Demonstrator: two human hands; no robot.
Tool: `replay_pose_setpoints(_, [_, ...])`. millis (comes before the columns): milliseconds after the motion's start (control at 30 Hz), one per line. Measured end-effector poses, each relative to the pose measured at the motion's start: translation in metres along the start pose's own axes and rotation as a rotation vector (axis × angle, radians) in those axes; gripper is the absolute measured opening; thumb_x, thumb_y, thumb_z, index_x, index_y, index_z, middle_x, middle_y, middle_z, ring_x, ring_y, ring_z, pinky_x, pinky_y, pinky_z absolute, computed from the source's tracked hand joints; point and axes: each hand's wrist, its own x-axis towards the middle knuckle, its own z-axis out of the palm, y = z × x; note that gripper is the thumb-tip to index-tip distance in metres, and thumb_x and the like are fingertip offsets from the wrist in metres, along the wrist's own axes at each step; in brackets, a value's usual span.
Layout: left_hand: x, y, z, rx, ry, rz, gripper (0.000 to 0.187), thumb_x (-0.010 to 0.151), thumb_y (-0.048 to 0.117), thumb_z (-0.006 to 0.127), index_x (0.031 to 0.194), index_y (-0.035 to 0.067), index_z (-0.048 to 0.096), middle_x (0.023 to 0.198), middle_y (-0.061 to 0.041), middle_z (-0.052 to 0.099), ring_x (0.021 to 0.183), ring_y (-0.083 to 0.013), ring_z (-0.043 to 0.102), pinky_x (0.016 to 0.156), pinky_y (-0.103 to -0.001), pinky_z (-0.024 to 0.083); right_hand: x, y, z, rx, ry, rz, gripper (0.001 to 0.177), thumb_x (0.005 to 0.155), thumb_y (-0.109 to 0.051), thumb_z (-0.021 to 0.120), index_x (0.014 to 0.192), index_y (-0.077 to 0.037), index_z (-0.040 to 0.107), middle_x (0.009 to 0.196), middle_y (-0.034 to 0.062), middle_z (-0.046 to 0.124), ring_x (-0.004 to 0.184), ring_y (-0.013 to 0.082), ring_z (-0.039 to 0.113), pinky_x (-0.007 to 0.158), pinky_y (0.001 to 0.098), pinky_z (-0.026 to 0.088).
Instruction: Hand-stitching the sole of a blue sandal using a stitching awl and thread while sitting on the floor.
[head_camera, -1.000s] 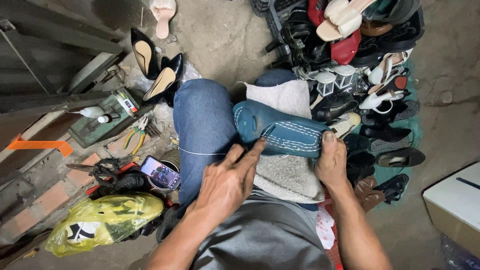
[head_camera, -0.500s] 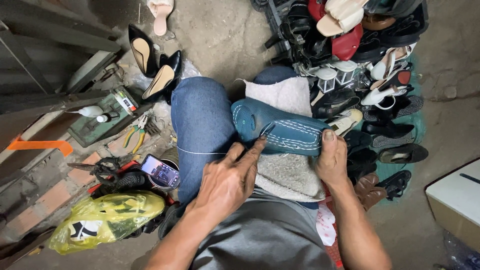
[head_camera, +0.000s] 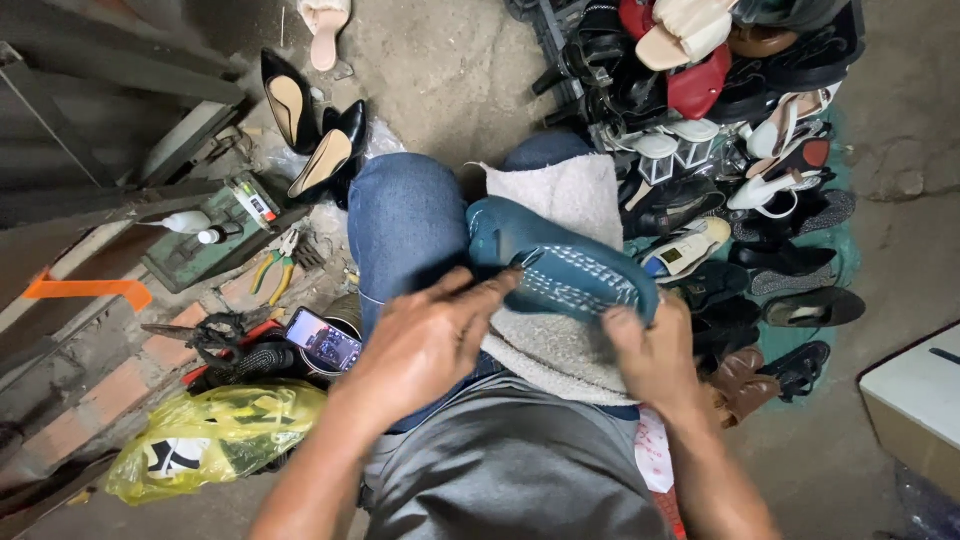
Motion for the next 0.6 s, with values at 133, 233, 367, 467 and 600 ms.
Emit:
replay_pose_setpoints(133, [0.006, 0.031, -0.056, -0.014, -0.132, 0.001, 0.047, 0.089, -0.003, 0.051, 0.133, 0.002, 0.068, 0.104, -0.03, 0.077, 0.12, -0.0596, 0.057, 0.092, -0.074, 0.047, 0.007, -0.06, -0.004, 0.068, -0.061, -0.01, 0.02, 0.083, -0.016, 0.075, 0.069, -0.002, 0.069, 0.063, 0.015, 0.068, 0.052, 0.0264, 0.061, 0.056, 0.0418, 0.052])
replay_pose_setpoints(233, [0.014, 0.031, -0.067, 0.04, -0.223, -0.031, 0.048, 0.092, 0.006, 0.05, 0.135, 0.012, 0.069, 0.105, -0.023, 0.079, 0.12, -0.0514, 0.062, 0.095, -0.065, 0.052, 0.007, -0.072, -0.004, -0.09, -0.056, -0.065, 0.032, 0.086, -0.02, 0.073, 0.059, -0.005, 0.066, 0.06, 0.0157, 0.067, 0.052, 0.0332, 0.065, 0.052, 0.0372, 0.05])
replay_pose_setpoints(367, [0.024, 0.016, -0.058, 0.174, -0.105, 0.109, 0.039, 0.089, 0.015, 0.06, 0.124, 0.02, 0.076, 0.083, -0.01, 0.078, 0.055, -0.0304, 0.065, 0.055, -0.044, 0.05, 0.013, -0.089, 0.0, -0.186, -0.101, -0.183, 0.017, 0.085, -0.007, 0.066, 0.095, 0.006, 0.068, 0.09, 0.0158, 0.073, 0.066, 0.0274, 0.068, 0.059, 0.0359, 0.055])
replay_pose_setpoints(467, [0.03, 0.013, -0.051, 0.178, -0.083, 0.181, 0.035, 0.088, 0.011, 0.061, 0.119, 0.015, 0.077, 0.094, -0.003, 0.078, 0.062, -0.0243, 0.068, 0.057, -0.04, 0.052, 0.011, -0.088, 0.003, -0.247, -0.07, -0.254, 0.02, 0.085, -0.006, 0.067, 0.099, 0.008, 0.067, 0.096, 0.0181, 0.072, 0.075, 0.0308, 0.069, 0.065, 0.0367, 0.055])
replay_pose_setpoints(600, [0.029, 0.017, -0.046, 0.181, -0.048, 0.134, 0.039, 0.086, 0.011, 0.059, 0.121, 0.015, 0.076, 0.086, -0.011, 0.077, 0.053, -0.0313, 0.064, 0.052, -0.043, 0.049, 0.012, -0.084, 0.007, -0.29, -0.069, -0.278, 0.024, 0.085, -0.007, 0.067, 0.102, 0.011, 0.067, 0.097, 0.0204, 0.073, 0.073, 0.0304, 0.07, 0.064, 0.0372, 0.056])
